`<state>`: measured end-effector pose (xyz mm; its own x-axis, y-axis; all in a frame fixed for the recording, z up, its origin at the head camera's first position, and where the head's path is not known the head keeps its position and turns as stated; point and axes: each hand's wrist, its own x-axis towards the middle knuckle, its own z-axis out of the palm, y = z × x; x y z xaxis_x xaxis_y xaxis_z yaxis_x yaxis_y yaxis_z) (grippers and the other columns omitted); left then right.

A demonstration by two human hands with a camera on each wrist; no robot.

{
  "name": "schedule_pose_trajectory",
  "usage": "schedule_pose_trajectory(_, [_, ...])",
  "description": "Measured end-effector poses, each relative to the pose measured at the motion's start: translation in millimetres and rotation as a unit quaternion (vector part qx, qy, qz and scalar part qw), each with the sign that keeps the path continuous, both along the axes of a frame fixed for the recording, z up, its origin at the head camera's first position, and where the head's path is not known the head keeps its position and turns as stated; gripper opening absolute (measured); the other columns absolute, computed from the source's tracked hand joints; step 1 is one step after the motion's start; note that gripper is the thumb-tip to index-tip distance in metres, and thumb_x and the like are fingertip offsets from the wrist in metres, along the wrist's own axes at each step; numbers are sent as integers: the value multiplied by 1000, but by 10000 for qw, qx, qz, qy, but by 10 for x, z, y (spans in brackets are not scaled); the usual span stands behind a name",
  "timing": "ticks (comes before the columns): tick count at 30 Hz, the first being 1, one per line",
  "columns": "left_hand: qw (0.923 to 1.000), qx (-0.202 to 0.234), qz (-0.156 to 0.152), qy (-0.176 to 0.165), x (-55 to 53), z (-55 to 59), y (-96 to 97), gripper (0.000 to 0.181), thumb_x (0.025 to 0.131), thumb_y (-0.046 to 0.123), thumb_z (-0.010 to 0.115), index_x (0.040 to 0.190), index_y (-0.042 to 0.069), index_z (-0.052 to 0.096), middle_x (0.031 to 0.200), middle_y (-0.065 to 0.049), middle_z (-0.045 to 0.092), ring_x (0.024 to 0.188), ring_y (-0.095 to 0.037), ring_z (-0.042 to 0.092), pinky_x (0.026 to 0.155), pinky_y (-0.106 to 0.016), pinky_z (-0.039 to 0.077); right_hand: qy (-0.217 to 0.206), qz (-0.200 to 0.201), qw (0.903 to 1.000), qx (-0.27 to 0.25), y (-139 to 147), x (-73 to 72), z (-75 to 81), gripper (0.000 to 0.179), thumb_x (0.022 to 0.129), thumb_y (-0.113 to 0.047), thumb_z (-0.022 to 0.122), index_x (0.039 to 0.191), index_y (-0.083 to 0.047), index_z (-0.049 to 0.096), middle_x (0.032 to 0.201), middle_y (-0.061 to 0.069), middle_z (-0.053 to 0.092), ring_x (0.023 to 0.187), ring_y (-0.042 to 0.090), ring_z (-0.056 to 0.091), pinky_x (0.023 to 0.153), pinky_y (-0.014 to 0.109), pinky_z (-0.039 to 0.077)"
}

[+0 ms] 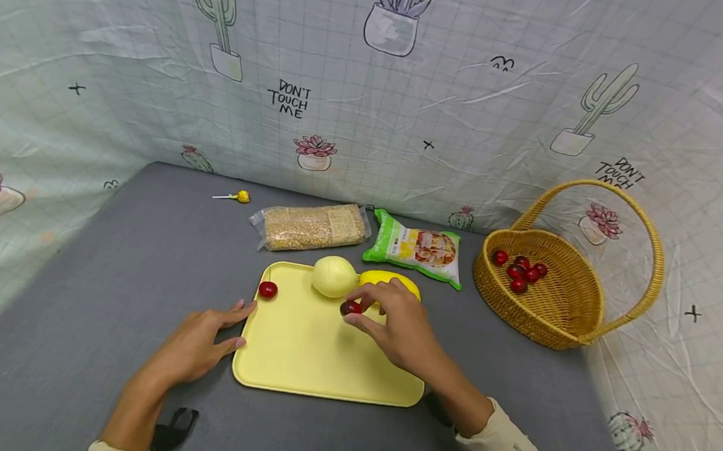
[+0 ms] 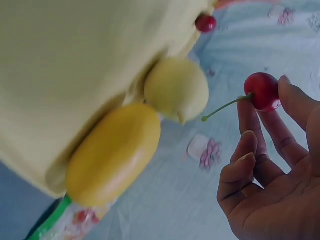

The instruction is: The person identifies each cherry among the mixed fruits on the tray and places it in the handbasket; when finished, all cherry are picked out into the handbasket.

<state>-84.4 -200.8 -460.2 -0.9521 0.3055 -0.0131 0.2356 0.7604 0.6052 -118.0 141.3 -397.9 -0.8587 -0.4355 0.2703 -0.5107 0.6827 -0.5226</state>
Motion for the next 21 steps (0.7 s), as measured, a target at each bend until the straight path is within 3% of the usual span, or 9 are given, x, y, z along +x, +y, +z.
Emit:
schedule_pose_trajectory(11, [10000, 4, -31, -6, 12, 13, 11, 63, 94, 11, 80, 153, 6, 58, 152, -29, 55, 140, -53, 54, 109, -70, 47, 204, -610, 9978, -158, 394, -104, 127, 26, 90, -22, 88, 113, -22, 77, 105, -5, 77, 93, 18, 63, 77, 34, 54])
schedule_pose_trajectory(21, [10000, 1, -23, 3, 4, 5, 6, 63, 94, 10, 79, 153, 5, 57, 152, -29, 55, 140, -54, 53, 108, -70, 47, 441, -1263, 9907, -250, 803, -195, 173, 34, 90, -13, 87, 121, -20, 76, 112, 3, 77, 84, 25, 57, 74, 35, 44])
